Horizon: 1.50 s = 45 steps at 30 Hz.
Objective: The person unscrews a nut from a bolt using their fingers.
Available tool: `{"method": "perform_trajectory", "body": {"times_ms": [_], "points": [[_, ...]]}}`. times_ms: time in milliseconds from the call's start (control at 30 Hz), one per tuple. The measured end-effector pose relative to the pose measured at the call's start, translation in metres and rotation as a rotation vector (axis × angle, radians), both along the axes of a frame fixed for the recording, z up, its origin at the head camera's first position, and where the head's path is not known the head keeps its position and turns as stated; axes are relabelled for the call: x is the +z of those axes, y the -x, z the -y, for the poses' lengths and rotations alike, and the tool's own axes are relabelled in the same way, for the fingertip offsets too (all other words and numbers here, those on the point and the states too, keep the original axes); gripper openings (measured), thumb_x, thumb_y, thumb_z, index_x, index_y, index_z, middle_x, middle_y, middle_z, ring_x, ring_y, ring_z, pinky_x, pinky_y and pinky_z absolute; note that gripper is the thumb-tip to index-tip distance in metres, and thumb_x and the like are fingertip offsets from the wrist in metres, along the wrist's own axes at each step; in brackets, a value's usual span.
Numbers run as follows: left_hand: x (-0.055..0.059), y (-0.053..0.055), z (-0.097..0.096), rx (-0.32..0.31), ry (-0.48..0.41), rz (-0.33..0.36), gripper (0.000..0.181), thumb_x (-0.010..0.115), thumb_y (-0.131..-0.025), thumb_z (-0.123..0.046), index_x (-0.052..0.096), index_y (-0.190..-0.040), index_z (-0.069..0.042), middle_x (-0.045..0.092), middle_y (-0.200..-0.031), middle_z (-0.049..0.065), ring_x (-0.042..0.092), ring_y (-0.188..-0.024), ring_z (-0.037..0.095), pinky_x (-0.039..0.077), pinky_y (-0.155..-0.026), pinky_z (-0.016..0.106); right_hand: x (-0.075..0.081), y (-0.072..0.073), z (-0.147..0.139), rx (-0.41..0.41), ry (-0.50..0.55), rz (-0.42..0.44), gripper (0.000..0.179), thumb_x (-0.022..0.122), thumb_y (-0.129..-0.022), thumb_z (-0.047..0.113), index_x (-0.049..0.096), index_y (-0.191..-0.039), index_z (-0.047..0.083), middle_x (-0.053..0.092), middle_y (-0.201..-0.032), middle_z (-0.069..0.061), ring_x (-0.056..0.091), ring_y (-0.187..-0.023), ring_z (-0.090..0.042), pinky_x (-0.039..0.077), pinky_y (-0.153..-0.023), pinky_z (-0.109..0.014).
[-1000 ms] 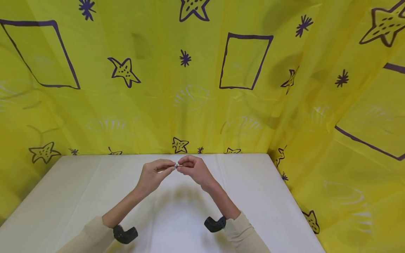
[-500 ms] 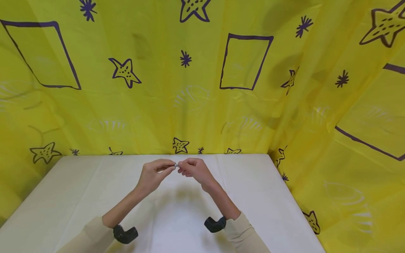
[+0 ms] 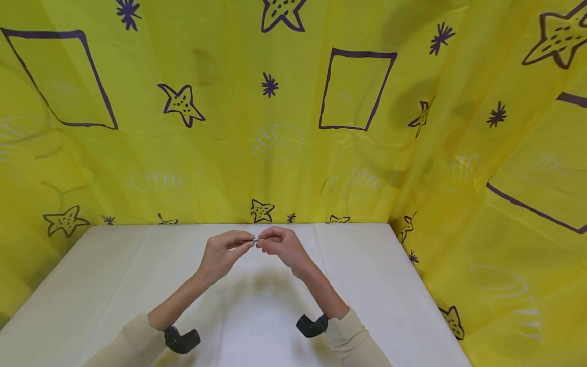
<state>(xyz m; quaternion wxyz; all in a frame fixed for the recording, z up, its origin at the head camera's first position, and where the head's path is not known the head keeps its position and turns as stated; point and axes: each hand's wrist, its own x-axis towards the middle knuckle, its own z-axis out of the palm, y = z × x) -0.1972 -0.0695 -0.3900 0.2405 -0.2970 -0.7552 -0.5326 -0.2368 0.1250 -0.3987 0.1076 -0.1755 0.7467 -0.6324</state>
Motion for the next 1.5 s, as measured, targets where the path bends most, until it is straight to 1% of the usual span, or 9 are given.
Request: {"method": "perform_trajectory", "body": {"times_ms": [133, 333, 433, 567, 700, 933, 1100, 1267, 1500], "points": [[0.0001, -0.0001, 0.0, -0.001, -0.001, 0.001, 0.016, 0.072, -0.082, 0.016, 0.072, -0.097, 0.012, 0.073, -0.093, 0.02, 0.072, -0.083, 0.033, 0.061, -0.076, 0.04, -0.0006, 0.0005, 0.0002, 0.012, 0.017, -0.014, 0.02, 0.067, -0.095, 0.011, 0.064, -0.109, -0.004, 0.073, -0.1, -0.01, 0.064, -0.088, -0.021, 0.056, -0.089, -0.039], [0.0004, -0.0003, -0.0004, 0.004, 0.0, 0.011, 0.015, 0.072, -0.082, 0.016, 0.072, -0.096, 0.012, 0.073, -0.092, 0.02, 0.072, -0.083, 0.033, 0.061, -0.076, 0.04, -0.0012, 0.0004, 0.0001, 0.02, 0.027, -0.01, 0.019, 0.067, -0.095, 0.009, 0.063, -0.109, -0.003, 0.073, -0.099, -0.01, 0.066, -0.09, -0.025, 0.056, -0.088, -0.038], [0.0002, -0.0004, -0.0005, 0.005, -0.001, 0.013, 0.015, 0.072, -0.082, 0.016, 0.072, -0.096, 0.012, 0.073, -0.092, 0.02, 0.072, -0.083, 0.033, 0.061, -0.076, 0.04, -0.0014, 0.0, 0.0, 0.023, 0.032, -0.005, 0.02, 0.066, -0.095, 0.008, 0.061, -0.111, -0.003, 0.073, -0.101, -0.016, 0.066, -0.088, -0.024, 0.056, -0.087, -0.037], [0.0001, -0.0009, -0.0013, 0.013, 0.001, 0.02, 0.015, 0.072, -0.081, 0.016, 0.072, -0.096, 0.012, 0.073, -0.092, 0.02, 0.072, -0.082, 0.032, 0.061, -0.076, 0.041, -0.0015, 0.0003, 0.0006, 0.006, 0.011, 0.015, 0.022, 0.062, -0.098, 0.015, 0.063, -0.113, -0.002, 0.073, -0.101, -0.016, 0.066, -0.087, -0.021, 0.056, -0.088, -0.037], [-0.0002, -0.0013, -0.002, 0.018, -0.003, 0.017, 0.015, 0.073, -0.081, 0.016, 0.072, -0.095, 0.011, 0.073, -0.092, 0.02, 0.072, -0.082, 0.032, 0.061, -0.076, 0.042, -0.0018, 0.0014, 0.0009, -0.009, -0.018, 0.03, 0.031, 0.059, -0.101, 0.025, 0.068, -0.109, -0.003, 0.073, -0.096, -0.01, 0.068, -0.088, -0.021, 0.058, -0.086, -0.033], [-0.0025, 0.0003, -0.0018, 0.012, -0.002, 0.004, 0.015, 0.072, -0.082, 0.016, 0.072, -0.096, 0.011, 0.073, -0.092, 0.02, 0.072, -0.082, 0.032, 0.061, -0.076, 0.041, -0.0027, 0.0021, 0.0011, -0.008, -0.026, 0.048, 0.033, 0.06, -0.099, 0.027, 0.073, -0.098, -0.003, 0.072, -0.084, -0.006, 0.068, -0.082, -0.018, 0.058, -0.082, -0.031], [-0.0024, 0.0004, -0.0021, 0.008, -0.003, 0.01, 0.015, 0.072, -0.082, 0.016, 0.072, -0.097, 0.011, 0.073, -0.092, 0.02, 0.072, -0.082, 0.032, 0.061, -0.076, 0.041, -0.0033, 0.0021, 0.0008, -0.004, -0.017, 0.046, 0.032, 0.062, -0.099, 0.025, 0.071, -0.101, -0.006, 0.072, -0.085, -0.006, 0.067, -0.082, -0.018, 0.058, -0.085, -0.035], [-0.0019, 0.0003, -0.002, 0.006, 0.002, 0.014, 0.015, 0.072, -0.082, 0.015, 0.072, -0.097, 0.011, 0.073, -0.092, 0.02, 0.072, -0.082, 0.032, 0.061, -0.076, 0.04, -0.004, 0.0022, 0.0002, -0.008, -0.016, 0.029, 0.025, 0.063, -0.098, 0.02, 0.07, -0.104, -0.003, 0.072, -0.092, -0.007, 0.066, -0.087, -0.024, 0.057, -0.087, -0.037], [0.0002, -0.0006, -0.0014, 0.003, 0.003, 0.03, 0.016, 0.072, -0.083, 0.015, 0.072, -0.098, 0.012, 0.073, -0.093, 0.02, 0.072, -0.085, 0.033, 0.061, -0.078, 0.041, -0.0048, 0.0028, -0.0004, 0.011, 0.004, 0.007, 0.018, 0.066, -0.095, 0.01, 0.065, -0.108, -0.002, 0.072, -0.102, -0.017, 0.065, -0.093, -0.033, 0.056, -0.087, -0.037]]}}
